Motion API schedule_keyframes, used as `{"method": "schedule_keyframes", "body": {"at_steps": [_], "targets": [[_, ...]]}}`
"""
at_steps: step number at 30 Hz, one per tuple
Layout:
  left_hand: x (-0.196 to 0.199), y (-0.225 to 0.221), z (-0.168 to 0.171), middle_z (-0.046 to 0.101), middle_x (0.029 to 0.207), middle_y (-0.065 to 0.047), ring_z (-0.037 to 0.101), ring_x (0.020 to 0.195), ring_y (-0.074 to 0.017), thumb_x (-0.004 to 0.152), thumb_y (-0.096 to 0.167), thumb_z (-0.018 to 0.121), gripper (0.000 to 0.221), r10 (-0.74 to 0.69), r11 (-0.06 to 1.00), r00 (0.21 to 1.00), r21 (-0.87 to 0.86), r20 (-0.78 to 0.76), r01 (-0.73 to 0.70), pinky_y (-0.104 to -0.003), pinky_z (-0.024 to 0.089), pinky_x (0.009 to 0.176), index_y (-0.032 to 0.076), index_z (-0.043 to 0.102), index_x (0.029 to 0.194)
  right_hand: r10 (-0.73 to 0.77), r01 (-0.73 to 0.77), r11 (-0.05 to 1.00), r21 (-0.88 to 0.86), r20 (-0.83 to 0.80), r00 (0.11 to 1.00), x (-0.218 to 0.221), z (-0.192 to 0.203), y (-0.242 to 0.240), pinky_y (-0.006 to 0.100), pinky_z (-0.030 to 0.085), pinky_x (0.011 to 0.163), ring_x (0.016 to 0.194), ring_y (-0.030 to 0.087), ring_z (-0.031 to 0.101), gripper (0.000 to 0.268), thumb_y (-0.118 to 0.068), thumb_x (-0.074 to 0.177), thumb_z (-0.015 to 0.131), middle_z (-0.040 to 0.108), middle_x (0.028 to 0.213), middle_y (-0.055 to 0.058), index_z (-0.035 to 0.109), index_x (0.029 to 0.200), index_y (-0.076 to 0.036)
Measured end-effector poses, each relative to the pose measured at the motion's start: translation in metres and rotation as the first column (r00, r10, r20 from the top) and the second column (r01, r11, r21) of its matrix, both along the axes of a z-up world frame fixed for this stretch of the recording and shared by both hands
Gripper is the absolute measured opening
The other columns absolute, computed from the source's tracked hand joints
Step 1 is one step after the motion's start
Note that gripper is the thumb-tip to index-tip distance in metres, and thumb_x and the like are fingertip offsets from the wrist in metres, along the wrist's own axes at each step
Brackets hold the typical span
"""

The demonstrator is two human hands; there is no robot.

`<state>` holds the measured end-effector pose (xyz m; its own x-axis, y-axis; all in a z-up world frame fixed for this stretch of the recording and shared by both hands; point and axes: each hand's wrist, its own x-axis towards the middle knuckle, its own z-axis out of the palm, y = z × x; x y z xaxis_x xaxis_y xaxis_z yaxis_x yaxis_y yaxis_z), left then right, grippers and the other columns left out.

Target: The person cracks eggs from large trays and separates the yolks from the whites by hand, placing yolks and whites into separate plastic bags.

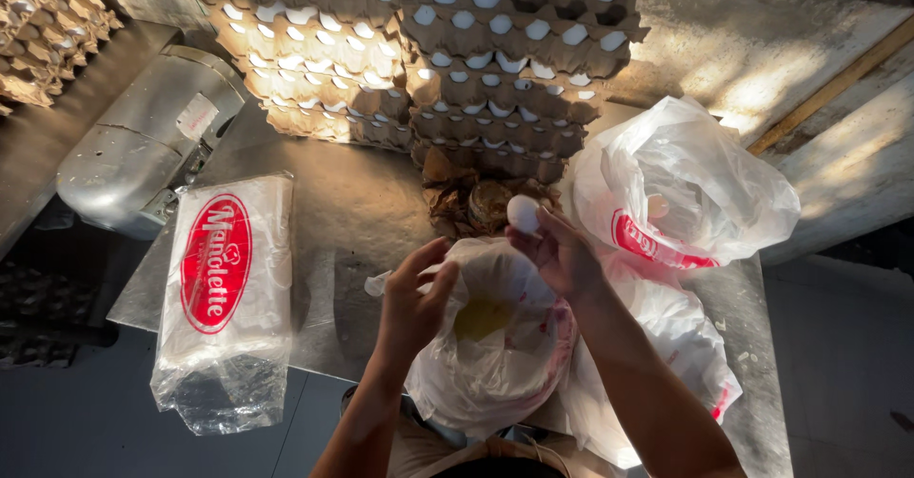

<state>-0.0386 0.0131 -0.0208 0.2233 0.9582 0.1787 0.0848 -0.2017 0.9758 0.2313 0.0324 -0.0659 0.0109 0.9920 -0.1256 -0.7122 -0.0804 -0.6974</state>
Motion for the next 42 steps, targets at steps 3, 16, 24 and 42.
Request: {"method": "schedule_keyframes", "body": {"at_steps": [3,16,24,42], "targets": [[0.027,0.003,0.015,0.07,0.131,-0.016,0.069,0.12,-0.021,0.096,0.02,0.07,0.049,-0.172,0.984,0.982,-0.041,0.08,0.176,-0.033,0.058,0.097,0.001,0.06,0.139,0.155,-0.16,0.986,-0.037,-0.113,0.981,-0.007,0.007,-0.039,0.038,0.06,0.088,0.099,0.026,0.072,0.042,-0.03,0.106,0.056,0.07,0.116,0.019,0.057,0.132,0.004],[0.049,-0.029,0.022,0.079,0.1,-0.012,0.078,0.09,-0.0163,0.088,0.015,0.078,0.032,-0.286,0.955,0.953,-0.117,-0.097,0.274,-0.029,0.064,0.079,0.001,0.073,0.116,-0.212,0.061,0.975,0.213,0.818,0.535,-0.042,0.04,-0.12,0.024,0.062,0.081,0.098,0.012,0.072,0.041,-0.009,0.091,0.077,0.062,0.123,0.009,0.064,0.129,0.003],[0.055,-0.044,0.038,0.078,0.097,-0.015,0.078,0.08,-0.0202,0.096,0.022,0.068,0.029,-0.223,0.971,0.941,0.029,-0.256,0.238,-0.032,0.061,0.066,0.0,0.075,0.113,-0.128,0.136,0.99,0.048,0.722,0.68,-0.047,0.012,-0.118,0.024,0.062,0.077,0.088,0.012,0.075,0.038,-0.008,0.091,0.072,0.077,0.1,0.011,0.067,0.128,0.001],[0.058,-0.038,0.034,0.076,0.108,-0.019,0.078,0.09,-0.0236,0.097,0.024,0.067,0.035,-0.192,0.975,0.923,0.042,-0.335,0.218,-0.033,0.062,0.074,-0.002,0.072,0.119,-0.109,0.103,0.994,0.036,0.33,0.938,-0.036,-0.002,-0.122,0.031,0.061,0.091,0.105,0.015,0.07,0.044,-0.004,0.093,0.067,0.071,0.121,0.009,0.06,0.136,0.005]]}}
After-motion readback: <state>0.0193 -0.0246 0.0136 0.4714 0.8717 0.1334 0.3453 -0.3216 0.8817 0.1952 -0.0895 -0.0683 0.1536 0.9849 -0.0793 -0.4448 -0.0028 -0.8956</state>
